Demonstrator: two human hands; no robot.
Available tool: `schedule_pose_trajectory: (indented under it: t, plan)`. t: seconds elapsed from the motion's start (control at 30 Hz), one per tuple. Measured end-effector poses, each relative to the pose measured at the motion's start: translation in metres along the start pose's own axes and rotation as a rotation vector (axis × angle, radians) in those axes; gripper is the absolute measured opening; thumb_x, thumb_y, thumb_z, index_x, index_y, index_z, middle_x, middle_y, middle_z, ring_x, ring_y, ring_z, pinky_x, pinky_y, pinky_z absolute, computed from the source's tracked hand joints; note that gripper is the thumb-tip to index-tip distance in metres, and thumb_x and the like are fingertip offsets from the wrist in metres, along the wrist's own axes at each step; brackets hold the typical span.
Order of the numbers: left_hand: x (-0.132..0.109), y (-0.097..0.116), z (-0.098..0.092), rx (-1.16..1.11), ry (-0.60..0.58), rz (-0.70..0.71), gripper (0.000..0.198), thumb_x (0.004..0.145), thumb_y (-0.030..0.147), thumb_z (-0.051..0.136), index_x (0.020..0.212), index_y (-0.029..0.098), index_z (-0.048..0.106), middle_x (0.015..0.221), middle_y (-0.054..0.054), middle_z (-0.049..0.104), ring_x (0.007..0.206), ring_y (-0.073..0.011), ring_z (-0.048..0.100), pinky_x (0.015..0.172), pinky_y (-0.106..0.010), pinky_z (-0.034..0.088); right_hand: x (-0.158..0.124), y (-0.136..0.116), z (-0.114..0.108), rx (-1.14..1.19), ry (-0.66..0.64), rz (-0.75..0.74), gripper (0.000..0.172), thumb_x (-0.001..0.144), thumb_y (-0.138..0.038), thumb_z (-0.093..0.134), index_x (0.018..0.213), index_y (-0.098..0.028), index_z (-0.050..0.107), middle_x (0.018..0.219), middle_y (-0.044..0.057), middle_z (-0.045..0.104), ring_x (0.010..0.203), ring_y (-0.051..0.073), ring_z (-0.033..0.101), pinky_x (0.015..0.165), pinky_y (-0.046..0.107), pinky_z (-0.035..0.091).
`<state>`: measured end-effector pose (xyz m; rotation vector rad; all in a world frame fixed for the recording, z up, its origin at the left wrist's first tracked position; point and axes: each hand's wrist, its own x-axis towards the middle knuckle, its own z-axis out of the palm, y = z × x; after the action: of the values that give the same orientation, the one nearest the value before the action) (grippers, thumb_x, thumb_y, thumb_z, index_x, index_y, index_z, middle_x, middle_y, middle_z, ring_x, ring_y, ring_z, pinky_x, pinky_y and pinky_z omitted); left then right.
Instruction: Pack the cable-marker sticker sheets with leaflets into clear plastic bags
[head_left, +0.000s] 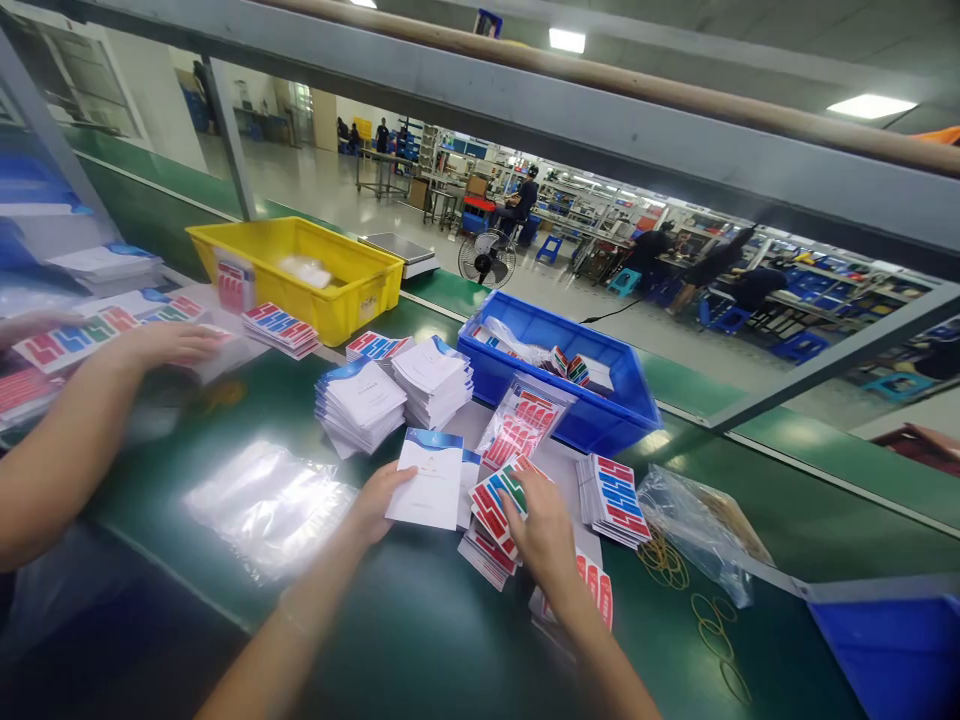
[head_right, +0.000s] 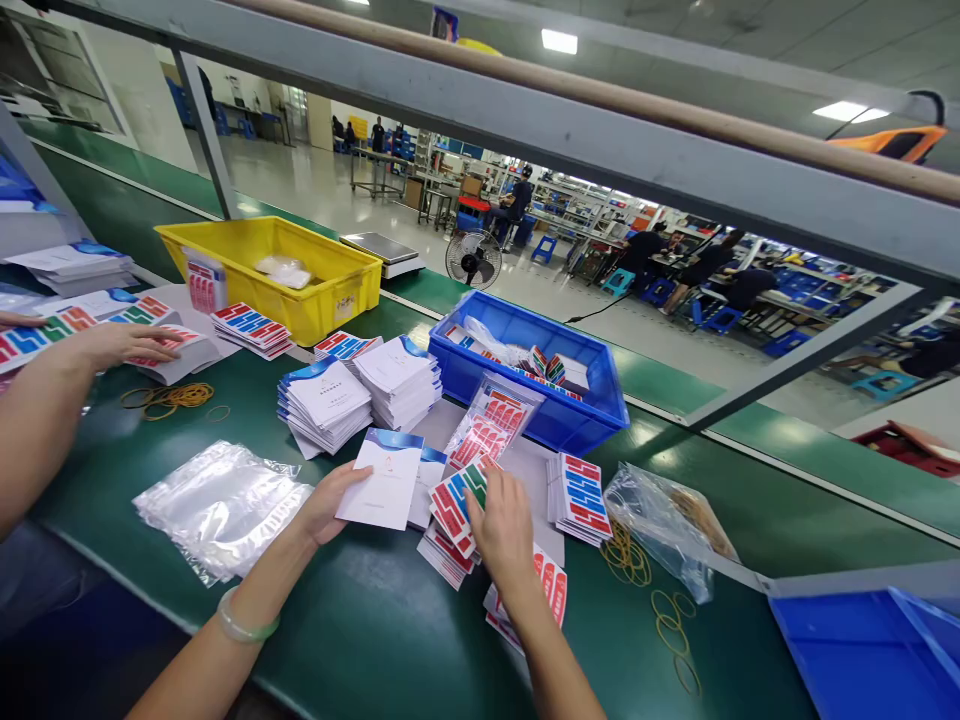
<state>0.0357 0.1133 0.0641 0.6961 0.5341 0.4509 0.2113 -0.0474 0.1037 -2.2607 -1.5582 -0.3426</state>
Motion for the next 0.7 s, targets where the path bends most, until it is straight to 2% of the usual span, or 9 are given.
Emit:
schedule_pose_trajectory:
  t: [0.1, 0.2, 0.33, 0.5, 0.7]
  plan:
    - [-0.001, 0.000, 0.002, 0.005, 0.008, -0.011, 0.037, 0.074, 0.027, 0.067, 0.106, 0.010, 0.060, 0.099, -0.015, 0.070, 0.087, -0.0252, 0.067, 0.074, -0.032, 0.054, 0.003, 0.035, -0.005, -0.201, -0.107, 0.163, 0.028, 0.087, -0.034, 0.051, 0.104, -0.012, 0.054, 0.099, 0.017, 0.060, 0.091, 0.031, 0.055, 0.078, 0.042, 0.044]
    - [0.000, -0.003, 0.004, 0.030, 0.002, -0.026, 0.039, 0.074, 0.028, 0.067, 0.109, 0.010, 0.059, 0.099, -0.014, 0.070, 0.086, -0.0248, 0.068, 0.072, -0.031, 0.054, 0.002, 0.054, -0.006, -0.239, -0.165, 0.216, 0.025, 0.085, -0.036, 0.055, 0.094, -0.013, 0.055, 0.091, 0.016, 0.059, 0.085, 0.031, 0.055, 0.074, 0.040, 0.043]
    - [0.001, -0.006, 0.004, 0.087, -0.001, -0.041, 0.041, 0.074, 0.030, 0.068, 0.109, 0.010, 0.058, 0.098, -0.015, 0.070, 0.085, -0.0254, 0.068, 0.072, -0.033, 0.054, 0.004, 0.059, -0.005, -0.255, -0.220, 0.272, 0.027, 0.083, -0.040, 0.057, 0.092, -0.014, 0.056, 0.090, 0.015, 0.059, 0.084, 0.031, 0.056, 0.070, 0.038, 0.042]
    - [0.000, -0.008, 0.005, 0.142, -0.003, -0.058, 0.042, 0.073, 0.035, 0.070, 0.106, 0.011, 0.060, 0.100, -0.015, 0.069, 0.087, -0.0263, 0.067, 0.073, -0.034, 0.053, 0.009, 0.059, -0.004, -0.206, -0.259, 0.293, 0.018, 0.084, -0.035, 0.054, 0.082, -0.018, 0.055, 0.086, 0.010, 0.060, 0.082, 0.026, 0.057, 0.066, 0.032, 0.040]
    - [-0.003, -0.008, 0.011, 0.191, -0.033, -0.084, 0.045, 0.073, 0.037, 0.069, 0.108, 0.011, 0.060, 0.099, -0.015, 0.070, 0.087, -0.0271, 0.068, 0.074, -0.036, 0.054, 0.011, 0.059, -0.004, -0.147, -0.268, 0.303, 0.017, 0.084, -0.031, 0.055, 0.092, -0.017, 0.054, 0.092, 0.011, 0.060, 0.086, 0.026, 0.056, 0.072, 0.034, 0.040]
